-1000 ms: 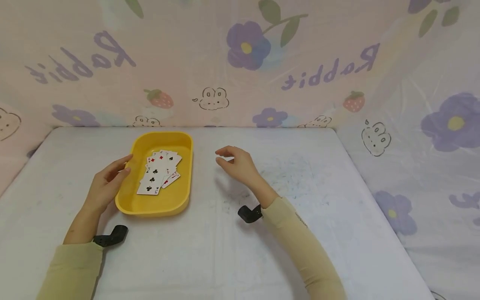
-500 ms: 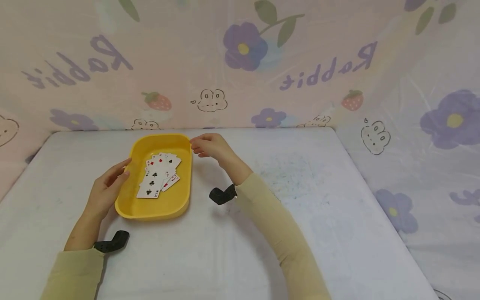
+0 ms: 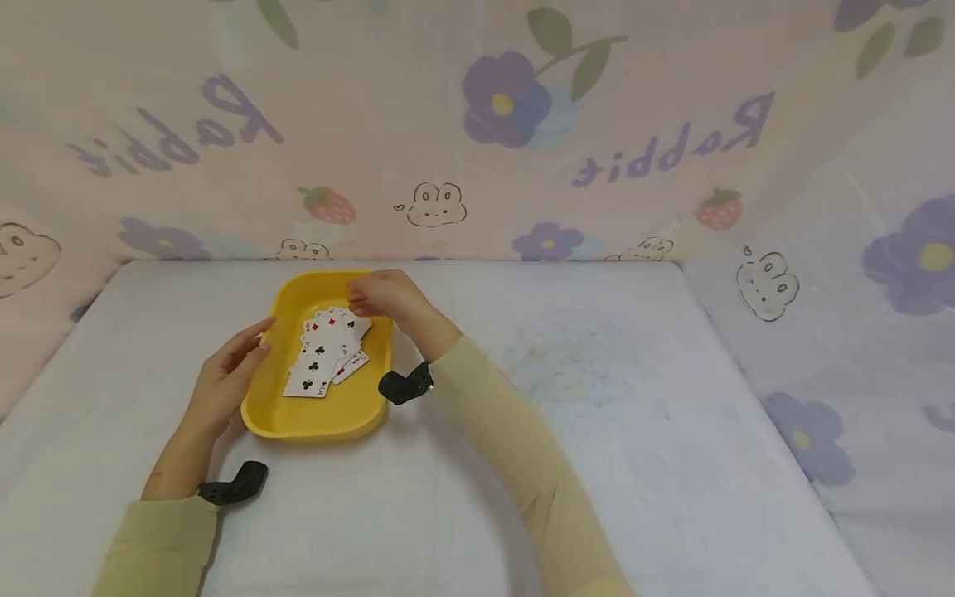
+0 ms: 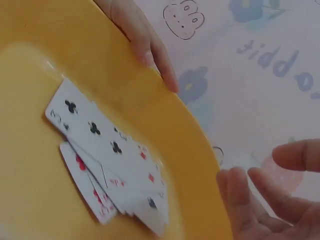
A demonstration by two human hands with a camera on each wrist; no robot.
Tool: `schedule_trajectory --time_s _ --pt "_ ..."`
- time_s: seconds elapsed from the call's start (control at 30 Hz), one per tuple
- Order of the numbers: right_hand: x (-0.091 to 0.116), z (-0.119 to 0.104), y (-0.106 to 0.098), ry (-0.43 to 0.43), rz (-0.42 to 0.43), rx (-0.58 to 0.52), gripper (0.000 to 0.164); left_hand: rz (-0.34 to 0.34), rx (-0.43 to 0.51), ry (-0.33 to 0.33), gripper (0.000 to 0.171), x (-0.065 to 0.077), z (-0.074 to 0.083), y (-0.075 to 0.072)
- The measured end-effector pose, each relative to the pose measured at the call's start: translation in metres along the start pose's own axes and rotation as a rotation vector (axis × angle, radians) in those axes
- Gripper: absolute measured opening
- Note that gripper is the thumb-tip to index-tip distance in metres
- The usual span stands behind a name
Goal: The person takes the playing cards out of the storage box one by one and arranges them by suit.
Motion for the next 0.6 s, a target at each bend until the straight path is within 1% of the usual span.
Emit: schedule_trajectory --time_s 0.1,0.2,0.3,0.47,0.6 --pt "-0.005 0.0 0.012 0.025 -0.024 -0.022 0.038 -0.001 0.013 0.002 0.047 -0.001 -0.001 0.001" --pt "-0.012 0.003 0.02 0.058 -0.026 -0.046 0.038 0.003 0.041 0.004 0.048 -0.002 -0.002 0.003" --pt "-0.019 0.008 0.025 0.091 -0.013 -0.024 0.037 0.005 0.066 -0.002 0.048 -0.002 -0.003 0.004" --pt "-0.027 0.017 0.036 0.132 0.001 0.057 0.034 0.006 0.075 -0.017 0.048 0.001 -0.006 0.004" --pt "-0.027 0.023 0.045 0.143 0.013 0.161 0.03 0.001 0.076 -0.008 0.048 -0.001 -0.006 0.003"
Point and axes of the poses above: each hand's wrist, its own x-axis away from the middle knuckle, its own y-axis out of the palm, z = x × y, the point moved 9 cm from there along -x, towards the middle knuckle, and after that the axes turned 12 degrees about x, right-handed, at the moved point
